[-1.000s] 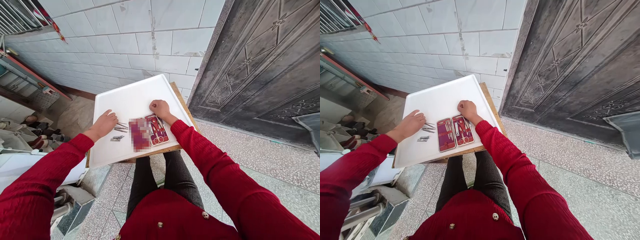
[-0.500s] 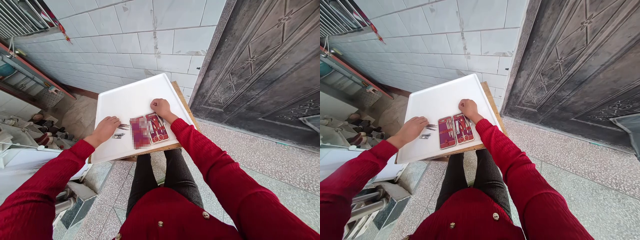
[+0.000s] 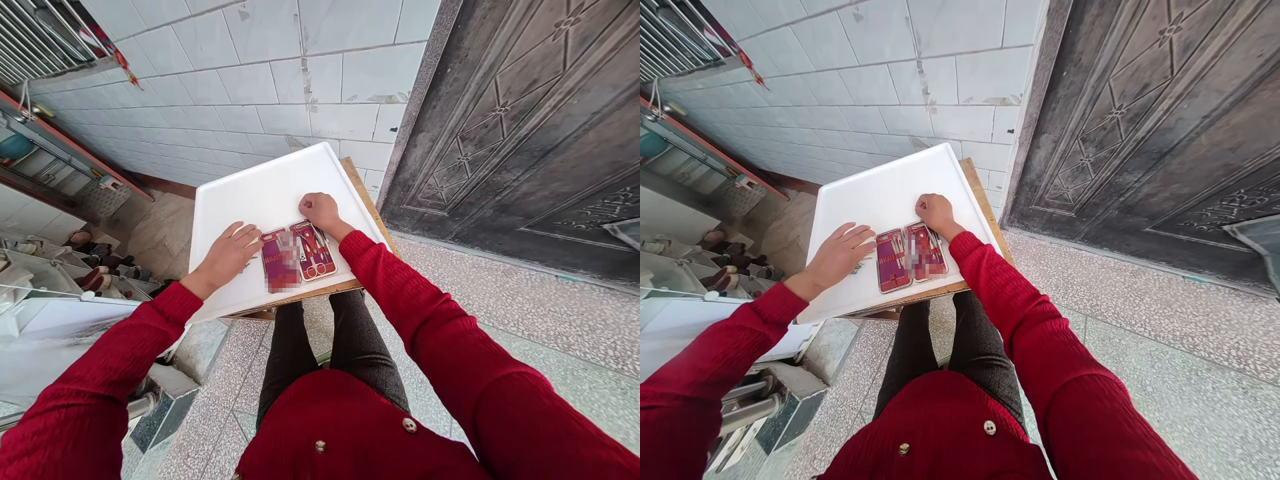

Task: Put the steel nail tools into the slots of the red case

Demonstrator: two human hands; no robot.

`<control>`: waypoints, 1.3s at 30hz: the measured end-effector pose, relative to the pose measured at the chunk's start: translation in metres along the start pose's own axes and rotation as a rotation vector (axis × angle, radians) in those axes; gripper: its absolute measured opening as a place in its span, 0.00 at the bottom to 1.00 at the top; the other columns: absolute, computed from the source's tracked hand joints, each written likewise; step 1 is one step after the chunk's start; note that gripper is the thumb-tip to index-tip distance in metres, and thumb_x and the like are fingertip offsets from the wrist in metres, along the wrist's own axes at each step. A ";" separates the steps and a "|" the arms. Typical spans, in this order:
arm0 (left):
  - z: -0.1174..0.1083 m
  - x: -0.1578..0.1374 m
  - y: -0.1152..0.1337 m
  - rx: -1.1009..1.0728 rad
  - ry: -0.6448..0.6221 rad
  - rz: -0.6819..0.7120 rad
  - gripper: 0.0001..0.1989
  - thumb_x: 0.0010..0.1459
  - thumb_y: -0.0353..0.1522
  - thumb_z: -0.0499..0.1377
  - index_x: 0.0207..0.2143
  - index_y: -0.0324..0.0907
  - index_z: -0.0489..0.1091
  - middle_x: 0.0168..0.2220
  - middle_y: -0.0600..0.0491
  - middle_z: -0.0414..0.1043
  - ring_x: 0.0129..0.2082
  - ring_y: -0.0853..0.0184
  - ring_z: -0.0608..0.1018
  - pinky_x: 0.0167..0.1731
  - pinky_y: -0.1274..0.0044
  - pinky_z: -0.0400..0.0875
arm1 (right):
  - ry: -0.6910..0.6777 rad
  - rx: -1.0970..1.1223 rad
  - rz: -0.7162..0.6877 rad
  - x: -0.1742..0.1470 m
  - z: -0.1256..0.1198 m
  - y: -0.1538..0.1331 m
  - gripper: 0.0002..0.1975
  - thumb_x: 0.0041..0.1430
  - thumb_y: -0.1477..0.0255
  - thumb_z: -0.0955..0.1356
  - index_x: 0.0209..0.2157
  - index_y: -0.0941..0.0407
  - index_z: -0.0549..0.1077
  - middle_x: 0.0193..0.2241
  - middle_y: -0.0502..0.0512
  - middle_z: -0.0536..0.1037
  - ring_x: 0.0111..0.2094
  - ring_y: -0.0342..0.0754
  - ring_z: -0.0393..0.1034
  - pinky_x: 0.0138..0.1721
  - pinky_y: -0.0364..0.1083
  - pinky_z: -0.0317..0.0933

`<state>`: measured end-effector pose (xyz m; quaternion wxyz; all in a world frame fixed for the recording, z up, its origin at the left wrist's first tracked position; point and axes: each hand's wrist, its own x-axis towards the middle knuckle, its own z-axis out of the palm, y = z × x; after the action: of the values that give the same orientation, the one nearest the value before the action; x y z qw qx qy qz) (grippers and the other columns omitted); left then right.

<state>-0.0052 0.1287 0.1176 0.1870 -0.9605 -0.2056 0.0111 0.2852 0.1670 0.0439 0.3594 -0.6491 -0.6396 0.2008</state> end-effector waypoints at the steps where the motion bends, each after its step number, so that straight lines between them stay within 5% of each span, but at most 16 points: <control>1: -0.001 0.009 0.005 -0.006 0.000 0.027 0.16 0.68 0.23 0.53 0.51 0.42 0.77 0.60 0.44 0.76 0.64 0.58 0.74 0.66 0.57 0.66 | -0.002 -0.001 -0.001 0.000 0.000 0.000 0.08 0.61 0.77 0.67 0.32 0.56 0.80 0.35 0.53 0.84 0.34 0.48 0.73 0.33 0.44 0.59; 6: 0.006 0.040 0.017 -0.022 -0.014 0.123 0.16 0.68 0.22 0.55 0.52 0.42 0.77 0.59 0.44 0.77 0.64 0.59 0.73 0.69 0.56 0.63 | -0.013 0.012 -0.008 0.000 -0.002 -0.001 0.08 0.61 0.77 0.67 0.33 0.57 0.81 0.34 0.53 0.83 0.34 0.47 0.73 0.33 0.44 0.59; 19: 0.012 0.070 -0.006 0.057 -0.216 0.362 0.23 0.63 0.18 0.57 0.57 0.44 0.76 0.64 0.47 0.74 0.69 0.60 0.69 0.74 0.62 0.54 | -0.028 -0.003 -0.017 0.003 -0.001 0.001 0.10 0.62 0.76 0.66 0.35 0.56 0.81 0.34 0.54 0.83 0.34 0.48 0.72 0.35 0.44 0.60; 29: 0.017 0.064 -0.016 -0.001 -0.108 0.318 0.19 0.63 0.19 0.57 0.52 0.39 0.79 0.59 0.44 0.78 0.66 0.59 0.72 0.71 0.64 0.60 | -0.030 -0.025 -0.002 0.005 -0.001 0.001 0.09 0.62 0.75 0.67 0.35 0.56 0.81 0.35 0.54 0.83 0.35 0.48 0.73 0.35 0.45 0.61; 39: 0.009 0.055 -0.023 0.038 -0.218 0.336 0.21 0.64 0.20 0.56 0.54 0.43 0.79 0.61 0.47 0.76 0.68 0.58 0.70 0.71 0.60 0.61 | -0.046 -0.035 0.013 0.006 -0.002 -0.001 0.09 0.62 0.76 0.67 0.36 0.56 0.81 0.36 0.54 0.83 0.36 0.49 0.73 0.36 0.45 0.61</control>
<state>0.0350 0.1727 0.1207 0.1771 -0.9708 -0.0614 0.1498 0.2869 0.1718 0.0469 0.3320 -0.6546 -0.6470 0.2067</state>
